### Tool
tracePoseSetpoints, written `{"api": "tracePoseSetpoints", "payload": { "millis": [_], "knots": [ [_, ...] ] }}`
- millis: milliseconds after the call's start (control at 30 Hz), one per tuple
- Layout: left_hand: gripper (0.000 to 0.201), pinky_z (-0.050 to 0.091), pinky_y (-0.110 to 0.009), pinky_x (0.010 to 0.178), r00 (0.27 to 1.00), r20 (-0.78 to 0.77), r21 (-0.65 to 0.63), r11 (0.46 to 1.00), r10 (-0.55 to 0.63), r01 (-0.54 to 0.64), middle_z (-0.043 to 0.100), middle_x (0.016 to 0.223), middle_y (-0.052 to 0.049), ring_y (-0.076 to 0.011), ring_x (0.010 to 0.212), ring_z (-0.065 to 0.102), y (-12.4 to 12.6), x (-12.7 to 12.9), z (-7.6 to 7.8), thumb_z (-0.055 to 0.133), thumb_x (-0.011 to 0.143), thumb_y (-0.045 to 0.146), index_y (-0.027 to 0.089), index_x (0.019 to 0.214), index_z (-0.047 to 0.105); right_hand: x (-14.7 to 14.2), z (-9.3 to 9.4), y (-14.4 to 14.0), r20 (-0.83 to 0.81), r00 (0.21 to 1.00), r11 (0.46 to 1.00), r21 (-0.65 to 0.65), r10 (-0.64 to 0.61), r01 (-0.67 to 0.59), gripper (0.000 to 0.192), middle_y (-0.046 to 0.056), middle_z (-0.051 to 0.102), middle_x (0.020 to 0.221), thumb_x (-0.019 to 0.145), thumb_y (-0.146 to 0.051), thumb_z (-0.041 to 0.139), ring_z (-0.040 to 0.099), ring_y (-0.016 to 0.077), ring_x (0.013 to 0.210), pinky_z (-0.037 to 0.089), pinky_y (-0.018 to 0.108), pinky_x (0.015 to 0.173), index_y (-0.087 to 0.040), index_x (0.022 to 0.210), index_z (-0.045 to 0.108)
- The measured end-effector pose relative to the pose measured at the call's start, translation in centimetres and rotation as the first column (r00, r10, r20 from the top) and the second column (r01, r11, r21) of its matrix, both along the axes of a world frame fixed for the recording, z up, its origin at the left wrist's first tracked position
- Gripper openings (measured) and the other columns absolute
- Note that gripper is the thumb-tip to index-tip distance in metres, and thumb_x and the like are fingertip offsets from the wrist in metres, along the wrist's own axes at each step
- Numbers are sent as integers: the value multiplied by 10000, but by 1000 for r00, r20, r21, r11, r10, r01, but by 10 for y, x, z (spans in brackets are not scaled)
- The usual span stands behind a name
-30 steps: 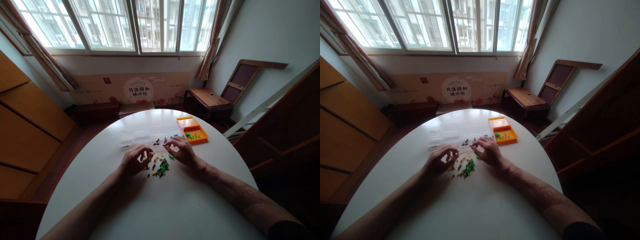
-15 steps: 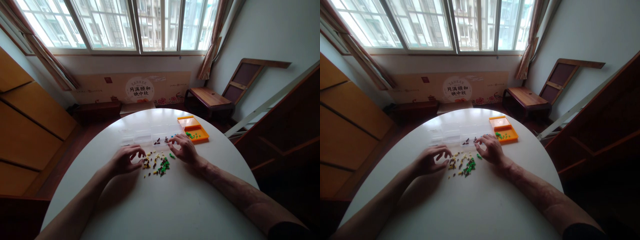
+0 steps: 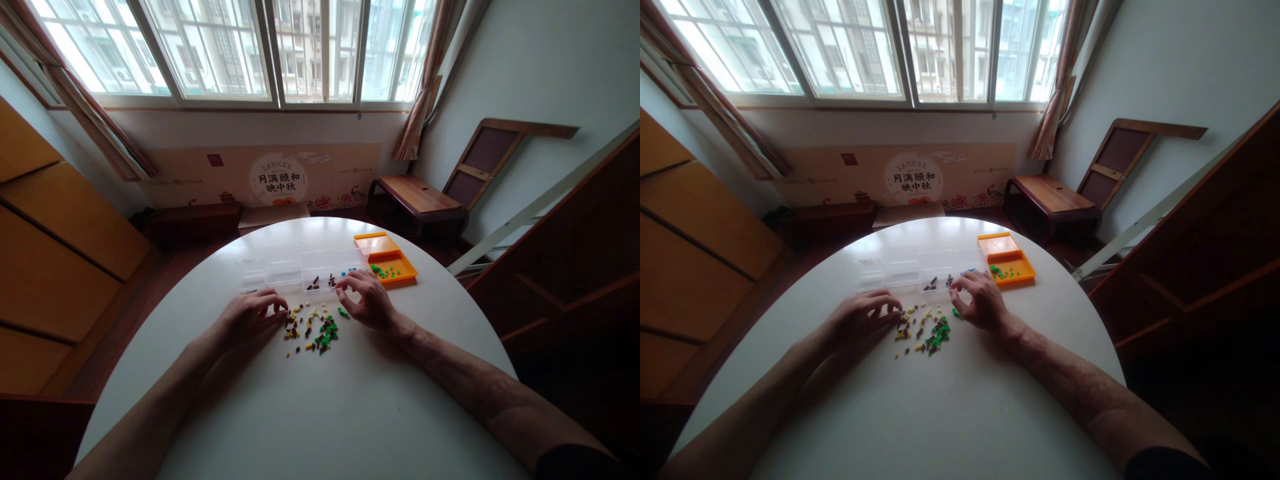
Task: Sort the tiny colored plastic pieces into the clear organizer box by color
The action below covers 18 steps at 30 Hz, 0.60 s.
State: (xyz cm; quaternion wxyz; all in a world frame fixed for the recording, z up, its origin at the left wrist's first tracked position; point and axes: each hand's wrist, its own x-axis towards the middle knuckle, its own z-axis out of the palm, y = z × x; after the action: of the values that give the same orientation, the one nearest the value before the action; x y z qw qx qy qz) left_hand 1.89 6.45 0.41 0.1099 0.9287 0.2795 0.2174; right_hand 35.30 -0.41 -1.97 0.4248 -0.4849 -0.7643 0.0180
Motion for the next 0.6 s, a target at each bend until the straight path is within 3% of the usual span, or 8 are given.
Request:
{"api": "tracePoseSetpoints", "payload": {
  "millis": [200,400,600],
  "knots": [
    [202,507,-204,623,978,191,-78,994,85,-71,745,804,-1,-100,607,638,-13,17,0,663,1059,371,201,1028,768,-2,4,-2,41,994,994,41,102,-104,60,30,754,940,1007,-225,664,671,207,865,479,383,885,-235,980,717],
    [248,475,-190,557,929,361,-240,971,78,12,743,783,-14,-91,582,590,-33,48,1,747,1019,409,170,952,750,-7,1,-4,131,958,962,69,254,-264,94,48,790,1038,1034,-300,701,709,227,952,492,377,894,-248,1111,714],
    [255,465,-191,576,932,360,-277,958,30,76,676,692,11,-91,581,549,-41,61,-3,739,1024,410,169,951,777,-10,-1,-1,175,920,930,52,350,-363,174,48,809,1056,1080,-402,697,739,212,964,502,357,909,-256,1170,729]
  ]
}}
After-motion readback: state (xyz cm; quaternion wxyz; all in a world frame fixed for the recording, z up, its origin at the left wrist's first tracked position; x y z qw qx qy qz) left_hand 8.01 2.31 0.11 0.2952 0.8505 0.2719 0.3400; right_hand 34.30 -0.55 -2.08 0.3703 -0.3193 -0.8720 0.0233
